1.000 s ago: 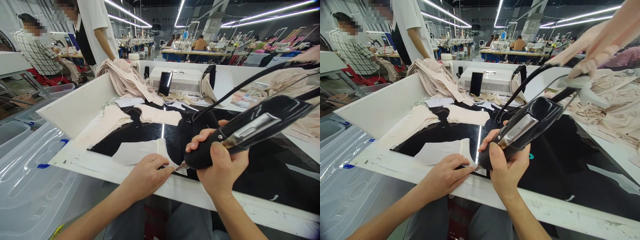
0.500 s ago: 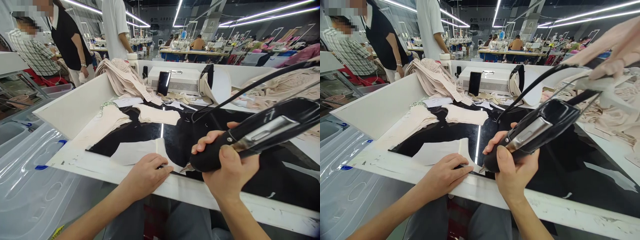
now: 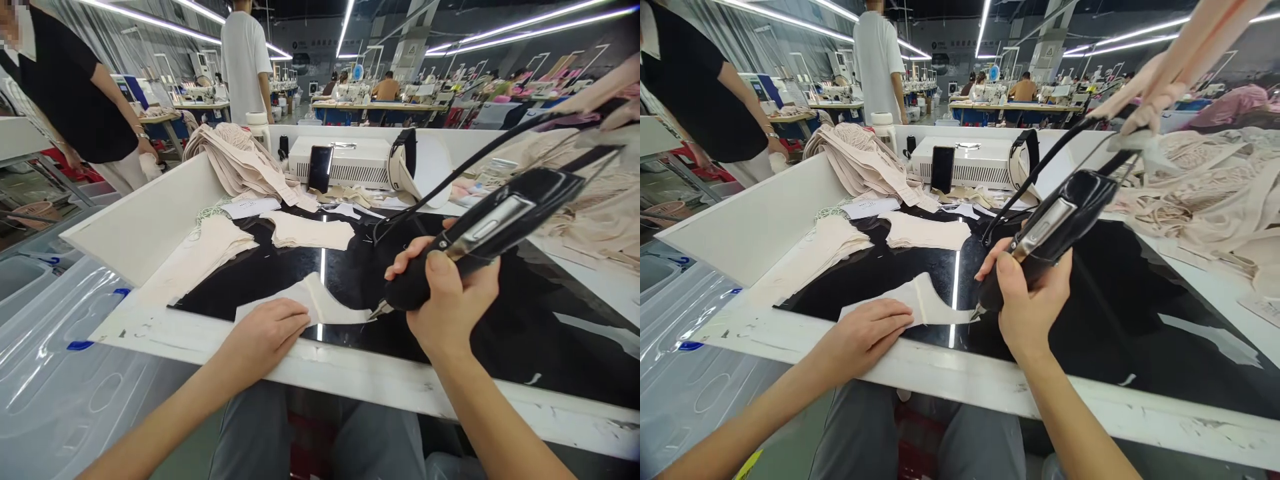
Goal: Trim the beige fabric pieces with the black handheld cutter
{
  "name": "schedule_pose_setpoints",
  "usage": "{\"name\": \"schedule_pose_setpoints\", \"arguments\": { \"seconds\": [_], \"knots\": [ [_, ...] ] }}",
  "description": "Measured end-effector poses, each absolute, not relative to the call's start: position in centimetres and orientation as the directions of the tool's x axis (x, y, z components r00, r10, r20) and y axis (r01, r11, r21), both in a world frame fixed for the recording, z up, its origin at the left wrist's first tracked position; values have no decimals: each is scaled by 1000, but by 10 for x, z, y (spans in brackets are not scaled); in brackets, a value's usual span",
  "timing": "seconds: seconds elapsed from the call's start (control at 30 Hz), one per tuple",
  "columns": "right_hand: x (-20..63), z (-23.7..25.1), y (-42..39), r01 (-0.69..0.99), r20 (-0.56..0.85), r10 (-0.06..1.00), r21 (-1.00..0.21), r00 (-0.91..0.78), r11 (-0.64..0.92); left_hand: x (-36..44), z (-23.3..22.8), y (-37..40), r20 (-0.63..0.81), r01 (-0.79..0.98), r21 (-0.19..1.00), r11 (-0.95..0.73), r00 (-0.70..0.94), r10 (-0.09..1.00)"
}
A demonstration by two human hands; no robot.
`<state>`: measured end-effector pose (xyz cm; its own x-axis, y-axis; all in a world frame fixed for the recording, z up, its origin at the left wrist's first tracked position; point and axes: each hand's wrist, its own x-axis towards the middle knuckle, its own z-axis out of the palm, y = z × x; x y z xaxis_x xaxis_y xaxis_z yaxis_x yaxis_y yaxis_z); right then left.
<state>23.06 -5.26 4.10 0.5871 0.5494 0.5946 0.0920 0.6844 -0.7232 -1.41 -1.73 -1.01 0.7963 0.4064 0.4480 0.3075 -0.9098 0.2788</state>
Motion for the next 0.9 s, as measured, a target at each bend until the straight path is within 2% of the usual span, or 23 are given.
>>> {"name": "schedule_pose_setpoints", "arguments": {
  "seconds": [0.1,0.2,0.3,0.37,0.43,0.5,0.57,0.73,0.9],
  "knots": [
    [233,43,-44,103,612,527,-704,590,703,-16,-1,-31,343,354,302,-885,826,447],
    [229,48,-40,91,610,524,-698,595,710,-12,12,-43,226,406,394,-825,827,515],
    [222,51,-38,57,598,546,-703,587,709,-2,22,-34,192,437,409,-801,817,543],
    [218,52,-38,36,592,560,-705,579,708,6,27,-17,212,411,338,-847,843,494],
    [215,51,-38,20,581,572,-712,579,702,16,29,3,223,287,291,-913,907,357],
    [214,50,-38,18,578,580,-717,575,697,26,30,21,218,175,311,-934,944,249],
    [213,48,-39,20,582,591,-722,558,692,35,29,33,167,121,354,-928,968,190],
    [211,44,-41,-13,584,612,-717,533,696,47,24,46,24,94,405,-909,993,114],
    [208,43,-41,-45,573,634,-723,520,690,48,26,46,-37,138,419,-898,990,135]
  ]
}}
